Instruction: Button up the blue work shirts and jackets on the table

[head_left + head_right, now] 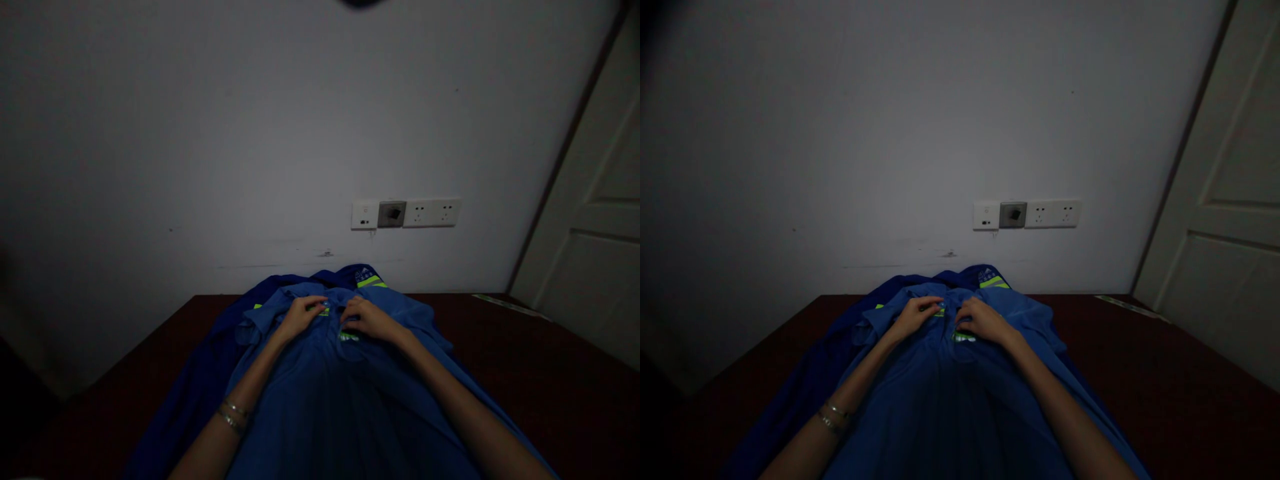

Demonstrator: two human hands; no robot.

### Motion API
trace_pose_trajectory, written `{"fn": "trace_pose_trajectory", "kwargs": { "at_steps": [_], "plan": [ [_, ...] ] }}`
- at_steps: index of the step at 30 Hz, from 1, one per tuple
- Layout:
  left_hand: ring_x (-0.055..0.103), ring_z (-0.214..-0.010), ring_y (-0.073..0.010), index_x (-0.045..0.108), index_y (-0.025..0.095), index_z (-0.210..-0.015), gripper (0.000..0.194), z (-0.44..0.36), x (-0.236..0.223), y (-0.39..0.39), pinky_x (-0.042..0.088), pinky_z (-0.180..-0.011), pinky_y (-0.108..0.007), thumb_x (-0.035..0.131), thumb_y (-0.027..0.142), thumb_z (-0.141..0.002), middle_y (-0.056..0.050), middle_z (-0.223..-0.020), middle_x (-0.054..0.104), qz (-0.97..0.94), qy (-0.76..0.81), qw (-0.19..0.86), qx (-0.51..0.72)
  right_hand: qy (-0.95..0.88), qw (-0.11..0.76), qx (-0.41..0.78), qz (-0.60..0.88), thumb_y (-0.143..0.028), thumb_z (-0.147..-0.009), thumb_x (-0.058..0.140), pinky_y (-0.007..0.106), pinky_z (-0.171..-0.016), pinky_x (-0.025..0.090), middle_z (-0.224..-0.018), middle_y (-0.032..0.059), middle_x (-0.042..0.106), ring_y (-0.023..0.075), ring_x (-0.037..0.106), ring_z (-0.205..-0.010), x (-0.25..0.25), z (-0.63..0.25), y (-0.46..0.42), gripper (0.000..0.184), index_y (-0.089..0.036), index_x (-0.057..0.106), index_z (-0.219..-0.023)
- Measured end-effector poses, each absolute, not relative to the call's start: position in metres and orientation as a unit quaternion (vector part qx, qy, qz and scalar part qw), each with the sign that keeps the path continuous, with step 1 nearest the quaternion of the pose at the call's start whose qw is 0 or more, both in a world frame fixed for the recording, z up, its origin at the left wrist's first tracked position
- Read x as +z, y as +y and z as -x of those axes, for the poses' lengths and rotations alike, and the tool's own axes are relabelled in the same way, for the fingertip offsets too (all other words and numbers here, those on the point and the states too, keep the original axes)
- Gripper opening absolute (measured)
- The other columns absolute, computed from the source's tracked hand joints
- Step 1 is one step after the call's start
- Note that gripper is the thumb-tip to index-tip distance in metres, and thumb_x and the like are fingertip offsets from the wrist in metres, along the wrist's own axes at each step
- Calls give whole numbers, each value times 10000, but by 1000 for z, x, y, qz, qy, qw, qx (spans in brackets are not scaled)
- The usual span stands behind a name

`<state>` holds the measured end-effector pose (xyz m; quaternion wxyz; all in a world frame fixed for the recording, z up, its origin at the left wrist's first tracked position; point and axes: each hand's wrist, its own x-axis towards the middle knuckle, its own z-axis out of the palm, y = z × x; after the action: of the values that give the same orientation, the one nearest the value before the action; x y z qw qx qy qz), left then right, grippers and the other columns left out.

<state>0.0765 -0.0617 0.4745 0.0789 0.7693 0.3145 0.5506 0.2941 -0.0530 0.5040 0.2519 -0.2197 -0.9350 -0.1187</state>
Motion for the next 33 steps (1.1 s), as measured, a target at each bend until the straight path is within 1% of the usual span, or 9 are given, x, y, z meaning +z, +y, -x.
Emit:
{"fn": "trace_pose_trajectory", "kwargs": {
  "at_steps": [3, 7, 9, 13, 16, 19, 22, 26, 33],
  "plan": [
    [613, -869, -195, 674, 130, -970, 288, -77, 474, -62, 447, -809, -286, 554, 285, -760, -78, -949, 683, -760, 330, 69, 555, -936, 279, -79, 202, -271, -748, 619, 292, -814, 393, -865, 40, 638, 181, 554, -872, 503, -295, -49, 124, -197, 682, -823],
    [624, -852, -199, 684, 126, -944, 286, -77, 474, -62, 456, -801, -287, 556, 297, -754, -74, -929, 690, -749, 348, 72, 560, -932, 287, -8, 223, -265, -739, 618, 272, -788, 419, -836, 33, 670, 169, 595, -821, 505, -299, -48, 127, -187, 693, -803],
    [625, -856, -197, 685, 125, -938, 286, -77, 475, -62, 458, -799, -283, 549, 302, -759, -72, -929, 691, -752, 345, 79, 556, -934, 272, 22, 232, -286, -728, 625, 265, -778, 429, -835, 30, 679, 169, 607, -810, 508, -301, -51, 154, -183, 696, -818],
    [625, -866, -191, 686, 125, -926, 277, -78, 475, -63, 459, -796, -270, 543, 301, -767, -68, -934, 690, -763, 335, 82, 547, -950, 202, 68, 230, -378, -686, 657, 261, -780, 436, -903, 30, 687, 180, 613, -843, 513, -304, -56, 308, -196, 689, -933],
    [624, -865, -192, 691, 129, -905, 263, -77, 475, -62, 457, -805, -275, 550, 297, -761, -67, -931, 691, -764, 337, 77, 545, -954, 171, 84, 232, -411, -698, 638, 257, -765, 438, -863, 29, 694, 176, 617, -809, 513, -305, -57, 290, -188, 707, -870],
    [623, -870, -192, 691, 130, -898, 259, -76, 476, -61, 454, -813, -279, 553, 300, -759, -65, -932, 691, -762, 334, 84, 549, -947, 197, 81, 239, -411, -722, 614, 257, -735, 438, -817, 25, 693, 170, 615, -763, 514, -304, -58, 272, -178, 708, -825],
    [624, -851, -191, 692, 125, -875, 257, -76, 479, -64, 460, -788, -272, 549, 304, -760, -64, -906, 695, -758, 334, 97, 551, -933, 253, 78, 242, -405, -744, 585, 257, -700, 438, -781, 27, 685, 166, 605, -728, 516, -302, -61, 274, -166, 701, -811],
    [622, -792, -183, 693, 118, -812, 268, -80, 482, -71, 464, -718, -252, 520, 319, -776, -59, -831, 698, -754, 333, 101, 558, -909, 331, 88, 239, -399, -741, 588, 261, -709, 437, -801, 36, 669, 168, 589, -763, 524, -301, -70, 267, -156, 679, -802],
    [620, -774, -183, 697, 121, -808, 283, -89, 486, -84, 457, -700, -244, 512, 333, -782, -59, -818, 697, -762, 317, 92, 556, -897, 364, 111, 226, -420, -712, 617, 248, -665, 440, -775, 29, 646, 154, 570, -727, 538, -299, -90, 281, -152, 654, -786]
  ]
}}
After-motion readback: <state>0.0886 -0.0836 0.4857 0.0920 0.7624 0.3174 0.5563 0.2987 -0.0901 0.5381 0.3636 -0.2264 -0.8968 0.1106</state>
